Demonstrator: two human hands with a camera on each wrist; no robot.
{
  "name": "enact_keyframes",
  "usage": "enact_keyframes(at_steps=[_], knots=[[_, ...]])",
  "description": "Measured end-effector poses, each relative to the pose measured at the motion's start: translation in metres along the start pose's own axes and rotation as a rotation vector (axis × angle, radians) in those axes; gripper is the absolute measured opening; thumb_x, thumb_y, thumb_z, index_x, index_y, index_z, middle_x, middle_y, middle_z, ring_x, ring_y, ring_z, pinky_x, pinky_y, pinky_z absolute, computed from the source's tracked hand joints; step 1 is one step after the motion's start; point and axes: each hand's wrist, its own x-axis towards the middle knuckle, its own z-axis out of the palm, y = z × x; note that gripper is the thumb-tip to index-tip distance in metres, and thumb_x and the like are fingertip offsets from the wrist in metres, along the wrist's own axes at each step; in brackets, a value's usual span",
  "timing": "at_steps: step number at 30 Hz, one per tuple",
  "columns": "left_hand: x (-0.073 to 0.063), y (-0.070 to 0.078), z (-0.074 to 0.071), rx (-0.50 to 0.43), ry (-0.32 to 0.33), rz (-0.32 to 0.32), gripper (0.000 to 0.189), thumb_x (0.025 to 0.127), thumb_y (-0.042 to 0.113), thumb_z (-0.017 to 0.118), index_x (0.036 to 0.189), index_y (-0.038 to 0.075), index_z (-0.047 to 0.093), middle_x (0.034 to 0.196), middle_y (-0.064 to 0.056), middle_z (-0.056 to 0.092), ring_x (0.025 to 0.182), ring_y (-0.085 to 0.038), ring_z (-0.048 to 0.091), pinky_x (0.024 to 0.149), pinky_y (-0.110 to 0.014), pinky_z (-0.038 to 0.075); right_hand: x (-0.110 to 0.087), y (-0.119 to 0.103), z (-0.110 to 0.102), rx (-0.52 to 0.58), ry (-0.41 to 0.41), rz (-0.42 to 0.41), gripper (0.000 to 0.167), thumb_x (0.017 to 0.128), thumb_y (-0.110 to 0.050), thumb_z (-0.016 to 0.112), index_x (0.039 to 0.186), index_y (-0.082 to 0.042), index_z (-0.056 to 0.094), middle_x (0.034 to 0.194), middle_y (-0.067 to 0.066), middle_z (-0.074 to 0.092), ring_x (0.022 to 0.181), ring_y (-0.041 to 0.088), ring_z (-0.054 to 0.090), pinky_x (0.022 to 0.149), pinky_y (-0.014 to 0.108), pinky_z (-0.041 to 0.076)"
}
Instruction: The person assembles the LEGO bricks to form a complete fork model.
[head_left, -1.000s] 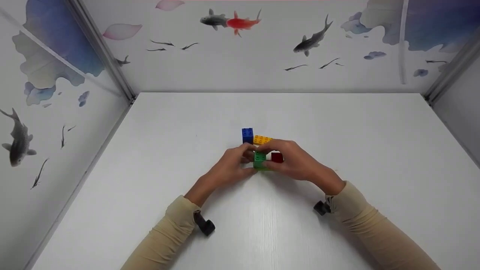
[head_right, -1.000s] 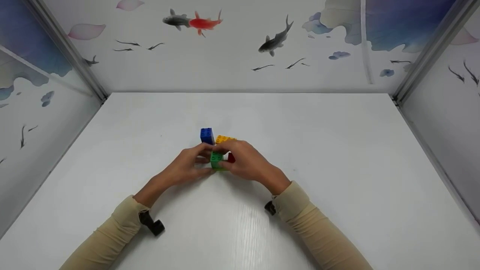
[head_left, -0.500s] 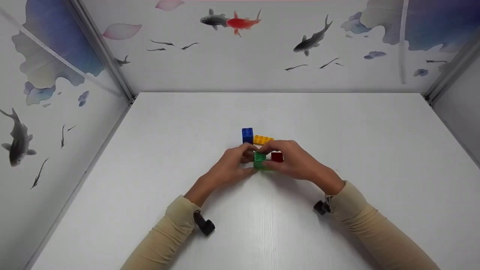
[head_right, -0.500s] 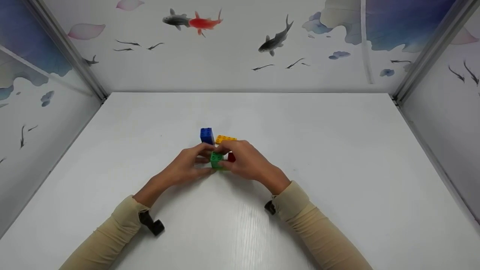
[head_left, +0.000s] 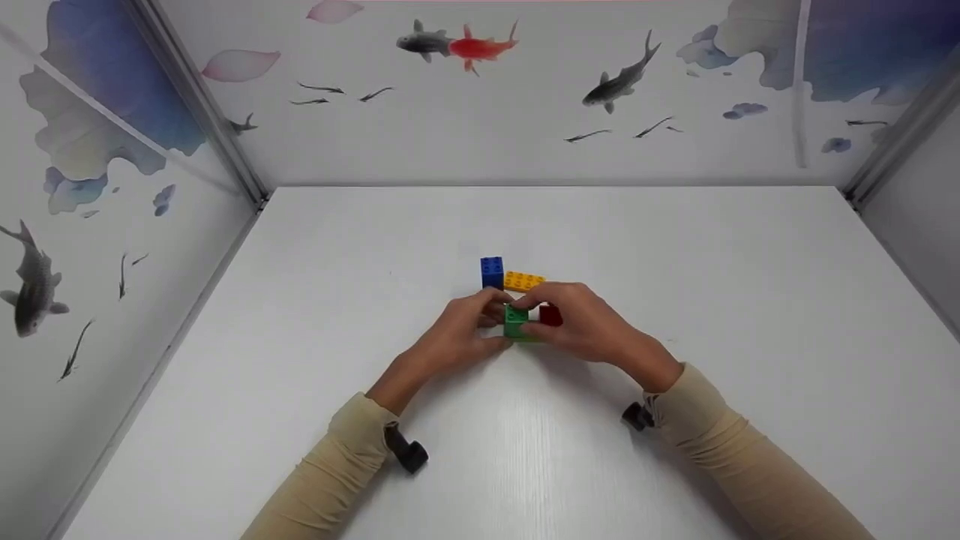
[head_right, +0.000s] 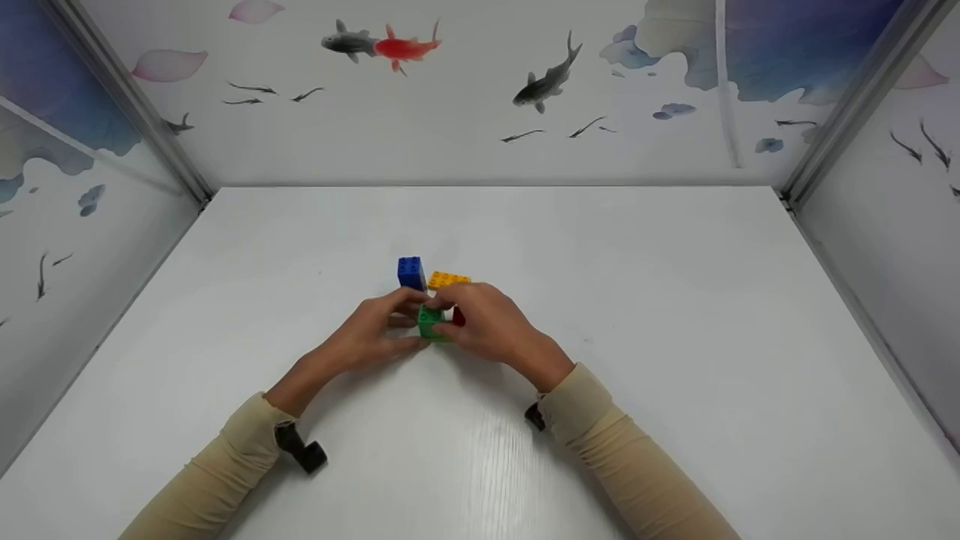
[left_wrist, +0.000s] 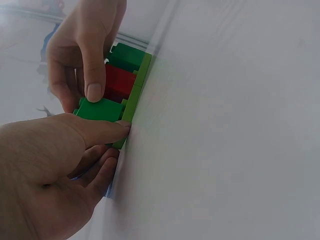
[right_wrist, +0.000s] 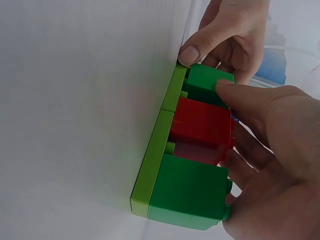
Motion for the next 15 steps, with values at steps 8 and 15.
enact_keyframes(at_steps=[8,15], knots=[[0.0002,0.0005,-0.0023,0.000,-0.003,0.054,0.051,0.097,0.007,0.082,0.142,0.011,0.058,0.133,-0.008,0.074,0.124,-0.020,0.072,0.111,-0.035,0.059,-0.0004,-0.0051,-0.0015,-0.052,0.006,0.021,0.033,0.097,-0.018,0.083,0.129,-0.014,0.079,0.124,0.000,0.079,0.096,0.019,0.064,0.087,0.034,0.057],[-0.0001,0.0023,-0.0017,0.006,-0.005,0.037,0.049,0.097,0.009,0.081,0.141,0.013,0.059,0.134,-0.006,0.074,0.125,-0.018,0.072,0.111,-0.032,0.058,-0.0001,-0.0105,-0.0010,-0.118,-0.001,0.032,0.033,0.098,-0.019,0.083,0.130,-0.011,0.078,0.123,0.001,0.080,0.095,0.019,0.064,0.087,0.034,0.058]])
